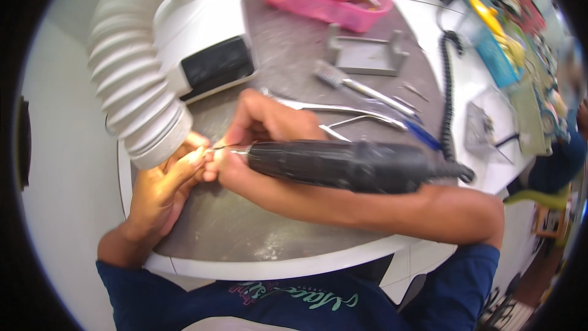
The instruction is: The person uses a rotary handpiece to grind and shape a small, light-colored dental prosthesis held in their left hand. They rotate the object to access different surfaces while a dust extraction hose is positioned nearby. The task involves continuous precision grinding of the item's edges and surfaces.
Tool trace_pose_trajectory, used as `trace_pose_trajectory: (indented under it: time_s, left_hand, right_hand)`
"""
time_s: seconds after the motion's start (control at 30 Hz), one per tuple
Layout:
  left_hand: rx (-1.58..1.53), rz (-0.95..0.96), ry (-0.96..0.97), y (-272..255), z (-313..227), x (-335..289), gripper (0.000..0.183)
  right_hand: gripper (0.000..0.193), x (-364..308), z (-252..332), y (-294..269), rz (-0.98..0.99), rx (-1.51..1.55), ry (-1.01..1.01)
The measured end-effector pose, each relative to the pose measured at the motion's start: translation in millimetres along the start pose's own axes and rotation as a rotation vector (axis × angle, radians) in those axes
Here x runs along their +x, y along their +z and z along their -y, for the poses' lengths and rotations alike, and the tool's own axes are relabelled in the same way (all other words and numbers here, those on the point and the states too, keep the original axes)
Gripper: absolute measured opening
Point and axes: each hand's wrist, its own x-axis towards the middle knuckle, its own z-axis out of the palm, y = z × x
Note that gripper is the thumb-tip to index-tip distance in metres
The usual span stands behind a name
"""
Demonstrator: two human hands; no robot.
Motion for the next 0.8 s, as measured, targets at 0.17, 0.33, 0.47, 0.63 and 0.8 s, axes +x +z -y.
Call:
trace_pose_trajectory:
  time_s: [0.17, 0.33, 0.47, 0.63, 0.8]
  left_hand:
    - [0.270, 0.010, 0.114, -1, 0, -1, 0.016]
    - [1.027, -0.081, 0.525, 13, -1, -3, 0.011]
    - [1.156, -0.122, 0.584, 23, 3, -2, 0.015]
    - [1.072, -0.123, 0.476, 21, -11, -16, 0.021]
    - [1.339, -0.174, 0.362, 44, -71, -54, 0.013]
  right_hand:
    - [0.017, 3, -6, -4, -0.113, -0.019, 0.009]
    - [0.016, 1, -10, -2, -0.214, 0.093, -0.081]
    - [0.017, 2, -13, 1, -0.308, 0.142, -0.148]
    - [0.017, -2, -13, 1, -0.327, 0.202, -0.206]
    - [0.018, -3, -14, 4, -0.342, 0.194, -0.252]
